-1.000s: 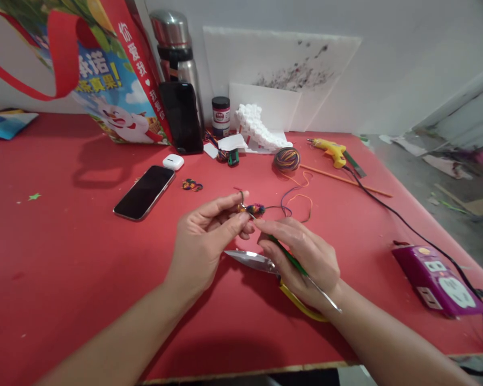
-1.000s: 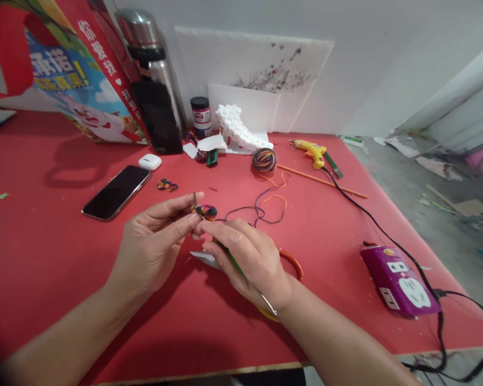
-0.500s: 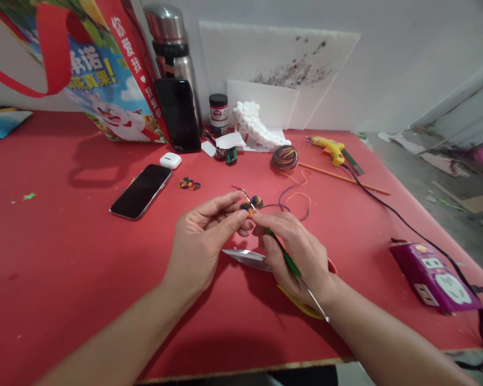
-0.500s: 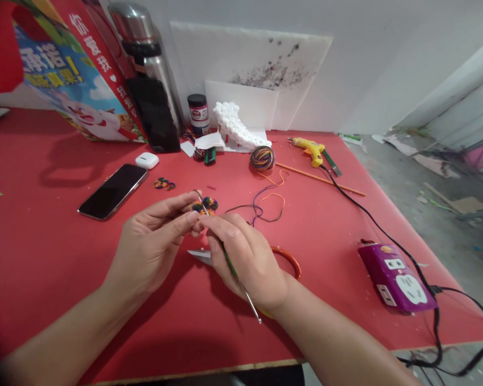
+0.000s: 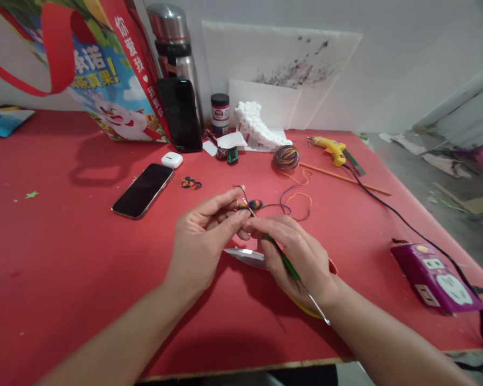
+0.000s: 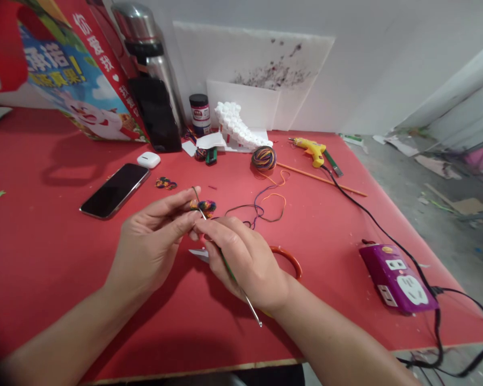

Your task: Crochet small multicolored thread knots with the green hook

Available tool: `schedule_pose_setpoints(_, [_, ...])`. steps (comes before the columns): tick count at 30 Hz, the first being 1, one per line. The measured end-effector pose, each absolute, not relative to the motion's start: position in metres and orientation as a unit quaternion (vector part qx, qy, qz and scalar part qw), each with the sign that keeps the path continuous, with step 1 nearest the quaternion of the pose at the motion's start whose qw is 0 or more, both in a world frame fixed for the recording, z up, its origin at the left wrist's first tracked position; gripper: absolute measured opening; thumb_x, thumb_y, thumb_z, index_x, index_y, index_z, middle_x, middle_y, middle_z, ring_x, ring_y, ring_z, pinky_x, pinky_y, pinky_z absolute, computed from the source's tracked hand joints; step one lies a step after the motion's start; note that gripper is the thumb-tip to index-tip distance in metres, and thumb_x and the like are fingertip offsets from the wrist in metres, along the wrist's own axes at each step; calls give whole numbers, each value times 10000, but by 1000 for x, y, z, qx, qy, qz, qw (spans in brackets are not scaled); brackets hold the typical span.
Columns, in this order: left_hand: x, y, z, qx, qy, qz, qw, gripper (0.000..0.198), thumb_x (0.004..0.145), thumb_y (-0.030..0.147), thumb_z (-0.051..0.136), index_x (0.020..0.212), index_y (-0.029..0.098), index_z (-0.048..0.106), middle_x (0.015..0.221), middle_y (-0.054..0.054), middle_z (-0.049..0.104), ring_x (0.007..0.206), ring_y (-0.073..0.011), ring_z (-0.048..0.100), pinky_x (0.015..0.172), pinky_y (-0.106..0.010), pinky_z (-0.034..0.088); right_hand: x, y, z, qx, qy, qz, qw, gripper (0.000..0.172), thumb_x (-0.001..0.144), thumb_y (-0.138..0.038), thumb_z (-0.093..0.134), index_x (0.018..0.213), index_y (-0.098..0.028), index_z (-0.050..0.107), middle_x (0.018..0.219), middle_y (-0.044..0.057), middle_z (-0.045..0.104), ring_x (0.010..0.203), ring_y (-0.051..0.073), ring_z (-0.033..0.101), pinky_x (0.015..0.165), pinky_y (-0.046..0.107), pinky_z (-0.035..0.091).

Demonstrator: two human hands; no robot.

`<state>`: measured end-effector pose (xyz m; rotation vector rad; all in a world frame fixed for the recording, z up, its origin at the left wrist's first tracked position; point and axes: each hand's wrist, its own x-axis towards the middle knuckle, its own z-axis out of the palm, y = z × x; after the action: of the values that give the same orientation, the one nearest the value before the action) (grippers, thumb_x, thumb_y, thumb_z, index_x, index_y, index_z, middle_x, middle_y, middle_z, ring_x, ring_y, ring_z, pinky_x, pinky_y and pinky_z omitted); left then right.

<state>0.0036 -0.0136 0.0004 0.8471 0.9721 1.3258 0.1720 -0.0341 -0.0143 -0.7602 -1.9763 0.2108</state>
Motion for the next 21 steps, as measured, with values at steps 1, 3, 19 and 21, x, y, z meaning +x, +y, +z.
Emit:
schedule_pose_setpoints(1, [4, -13, 1, 355, 420, 571, 610, 301, 738, 188, 931, 1032, 235, 890, 780, -16, 798, 599, -118, 684, 572, -237, 603, 172, -34, -15, -310, -816, 85, 480, 453, 1023, -30, 543, 1439, -207, 548, 1104, 116, 789, 990, 211, 768, 820, 342, 681])
schedule_pose_setpoints(3, [5, -13, 3, 337, 420, 567, 623, 290, 709, 177, 943, 991, 221, 892, 755, -17, 794, 596, -117, 685, 583, -234, 604, 173, -32, -16, -303, -822, 74, 476, 469, 1014, -24, 547, 1451, -194, 540, 1104, 129, 786, 994, 217, 770, 824, 345, 684])
schedule_pose_setpoints(19, [0, -15, -1, 449, 421, 581, 532, 317, 815, 175, 875, 1099, 315, 883, 978, -20, 813, 793, -135, 731, 743, -254, 638, 172, -32, -18, -310, -813, 113, 480, 405, 1042, -67, 547, 1426, -191, 574, 1114, 126, 772, 963, 198, 754, 814, 323, 663])
schedule_pose_setpoints(21, [0, -14, -1, 442, 417, 586, 535, 311, 808, 165, 871, 1084, 306, 886, 1050, -41, 837, 871, -158, 749, 807, -279, 643, 172, -31, -18, -304, -813, 118, 482, 407, 1049, -77, 538, 1434, -206, 575, 1094, 118, 767, 962, 201, 757, 783, 316, 667])
